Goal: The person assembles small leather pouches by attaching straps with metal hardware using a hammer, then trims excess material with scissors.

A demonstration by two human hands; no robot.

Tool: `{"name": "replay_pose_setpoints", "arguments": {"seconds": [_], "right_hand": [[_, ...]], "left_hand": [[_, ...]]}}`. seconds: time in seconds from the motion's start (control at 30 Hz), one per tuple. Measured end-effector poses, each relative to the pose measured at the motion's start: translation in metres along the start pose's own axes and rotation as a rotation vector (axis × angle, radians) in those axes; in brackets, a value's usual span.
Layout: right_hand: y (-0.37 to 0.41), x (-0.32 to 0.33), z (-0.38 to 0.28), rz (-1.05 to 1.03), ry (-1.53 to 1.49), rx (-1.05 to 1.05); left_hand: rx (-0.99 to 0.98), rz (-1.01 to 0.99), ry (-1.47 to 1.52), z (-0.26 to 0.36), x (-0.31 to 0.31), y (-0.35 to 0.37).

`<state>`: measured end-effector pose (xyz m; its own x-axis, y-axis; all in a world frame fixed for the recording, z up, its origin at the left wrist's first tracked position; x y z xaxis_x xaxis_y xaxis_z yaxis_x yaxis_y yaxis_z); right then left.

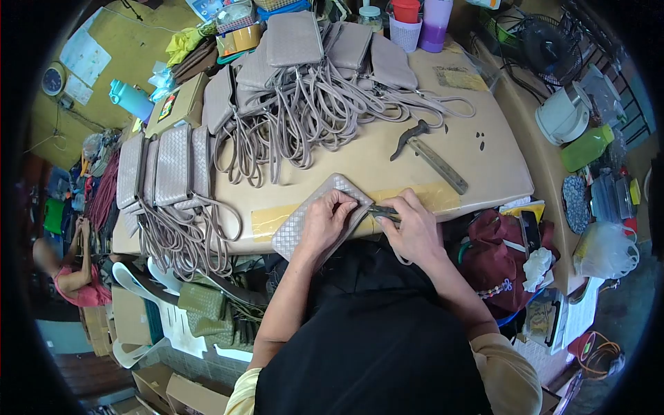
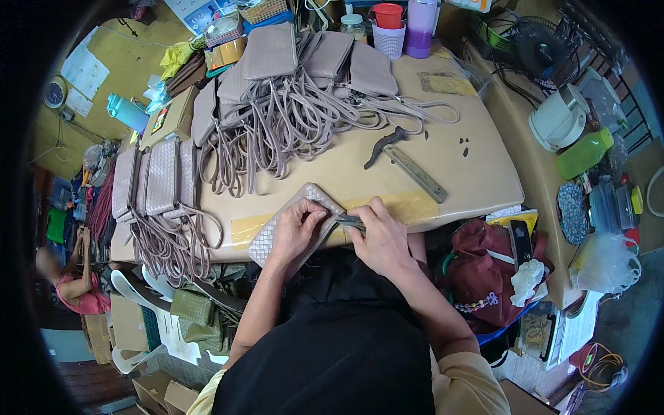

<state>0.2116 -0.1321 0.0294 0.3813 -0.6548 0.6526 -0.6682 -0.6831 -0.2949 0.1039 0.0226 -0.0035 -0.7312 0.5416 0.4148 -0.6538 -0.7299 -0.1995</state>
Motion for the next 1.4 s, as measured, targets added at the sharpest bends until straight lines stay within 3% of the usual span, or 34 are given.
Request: {"name": "replay_pose_setpoints", "arguments": {"seconds": [0.37,0.47,0.53,0.6,0.67,0.73,0.8,0.87,0.9,0.97,1.0,1.07,1.1,1.13,1.23,1.4], "right_hand": [[-0.006,-0.025,0.006,-0.049,0.074,-0.02],[-0.007,-0.026,0.015,-0.057,-0.028,-0.063],[-0.012,-0.021,0.018,-0.036,-0.135,-0.091],[-0.013,-0.006,0.018,0.157,-0.182,-0.048],[-0.019,-0.003,0.031,0.072,-0.218,-0.046],[-0.022,-0.015,0.037,-0.229,-0.727,-0.26],[-0.03,-0.002,0.016,-0.158,-0.624,-0.104],[-0.035,0.02,-0.025,-0.088,-0.802,-0.024],[-0.038,0.019,-0.032,-0.052,-0.792,0.145],[-0.042,0.026,-0.038,-0.06,-0.762,0.103],[-0.044,0.029,-0.041,-0.066,-0.726,0.042],[-0.049,0.04,-0.053,0.037,-0.602,0.031],[-0.051,0.048,-0.059,0.122,-0.414,0.085],[-0.052,0.055,-0.063,0.21,-0.225,0.136],[-0.049,0.054,-0.065,0.185,-0.157,0.142],[-0.048,0.053,-0.074,0.185,-0.097,0.178]], "left_hand": [[-0.007,0.009,0.061,-0.007,-0.005,0.005],[0.156,0.013,0.278,-0.012,0.0,0.009],[-0.474,0.036,-0.287,0.04,0.016,0.014],[-0.47,0.104,-0.443,0.047,0.017,0.027],[-0.42,0.06,-0.414,0.032,0.021,0.03],[-0.372,0.057,-0.382,0.032,0.029,0.027],[-0.385,0.01,-0.099,0.048,0.046,0.021],[-0.306,0.003,0.034,0.059,0.054,0.022],[-0.152,-0.069,0.32,0.055,0.054,0.024],[0.059,-0.12,0.787,0.059,0.05,0.02],[0.043,-0.111,0.782,0.064,0.043,0.018],[-0.072,0.375,0.434,0.06,0.045,0.013],[-0.119,0.397,0.179,0.04,0.046,0.015],[-0.128,0.402,0.183,0.032,0.044,0.016],[-0.042,0.212,0.635,0.033,0.036,0.018],[0.127,0.251,0.658,0.059,0.03,0.019]]}}
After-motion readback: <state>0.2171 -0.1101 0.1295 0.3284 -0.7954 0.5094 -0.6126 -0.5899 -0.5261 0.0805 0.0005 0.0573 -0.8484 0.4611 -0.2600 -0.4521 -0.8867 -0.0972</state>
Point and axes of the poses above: each hand's wrist, its own y-axis away from the middle knuckle, its own x-axis out of the back of the hand, z = x × y, the point moved 4 cm from there along -y, towards the middle knuckle, and after that the axes turned 12 degrees about z, right-handed, at the moved point
